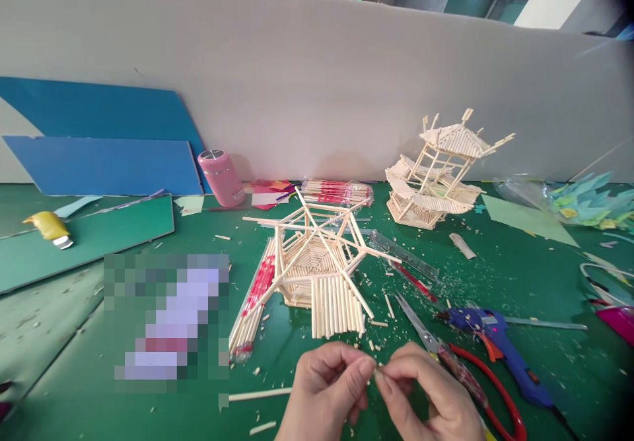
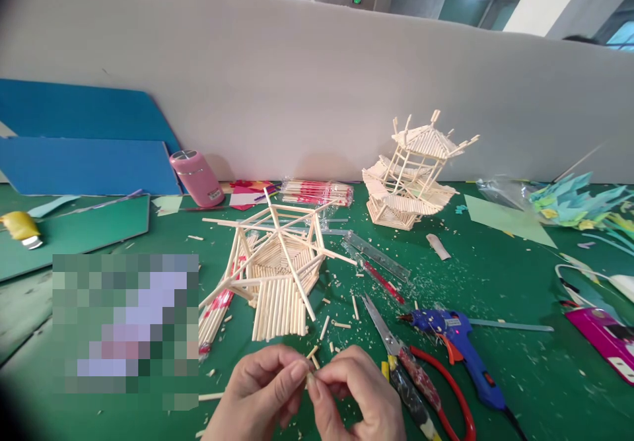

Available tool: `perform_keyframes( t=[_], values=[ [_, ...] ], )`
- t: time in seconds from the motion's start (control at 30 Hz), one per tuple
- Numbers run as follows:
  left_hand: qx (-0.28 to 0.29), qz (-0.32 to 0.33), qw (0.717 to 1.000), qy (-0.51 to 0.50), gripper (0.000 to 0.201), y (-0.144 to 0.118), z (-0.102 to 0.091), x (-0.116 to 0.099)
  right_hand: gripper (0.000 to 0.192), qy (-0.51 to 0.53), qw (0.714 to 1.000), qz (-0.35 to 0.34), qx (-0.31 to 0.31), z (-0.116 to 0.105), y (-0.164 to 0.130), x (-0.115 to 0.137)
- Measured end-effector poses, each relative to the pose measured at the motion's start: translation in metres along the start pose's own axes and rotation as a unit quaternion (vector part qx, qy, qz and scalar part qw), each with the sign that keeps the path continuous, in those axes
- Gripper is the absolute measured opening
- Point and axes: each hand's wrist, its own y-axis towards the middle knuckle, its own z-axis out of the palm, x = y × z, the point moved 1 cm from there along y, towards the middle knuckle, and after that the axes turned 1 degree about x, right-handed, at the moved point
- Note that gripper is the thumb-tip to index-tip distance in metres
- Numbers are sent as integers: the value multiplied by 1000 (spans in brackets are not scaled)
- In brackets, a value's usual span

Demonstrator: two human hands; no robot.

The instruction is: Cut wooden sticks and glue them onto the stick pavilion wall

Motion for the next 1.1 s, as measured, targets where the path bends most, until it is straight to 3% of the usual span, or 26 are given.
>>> perform_keyframes(
  t=[0.1,0.27,0.4,0.73,1.1],
  values=[
    [-14,-4,999,-37,30,1,3,-3,13,-26,999,3,-28,-1,8,3],
    [-45,-19,994,-95,28,2,9,-14,11,-55,996,-60,-25,2,19,2],
    [-19,-17,993,-115,22,3,14,-22,13,-63,996,-56,-21,6,23,0],
    [15,-21,985,-169,34,8,15,-24,12,-44,998,-32,-13,13,20,-6],
    [-4,-62,973,-222,22,5,17,-29,22,23,995,95,-11,19,21,0]
  ],
)
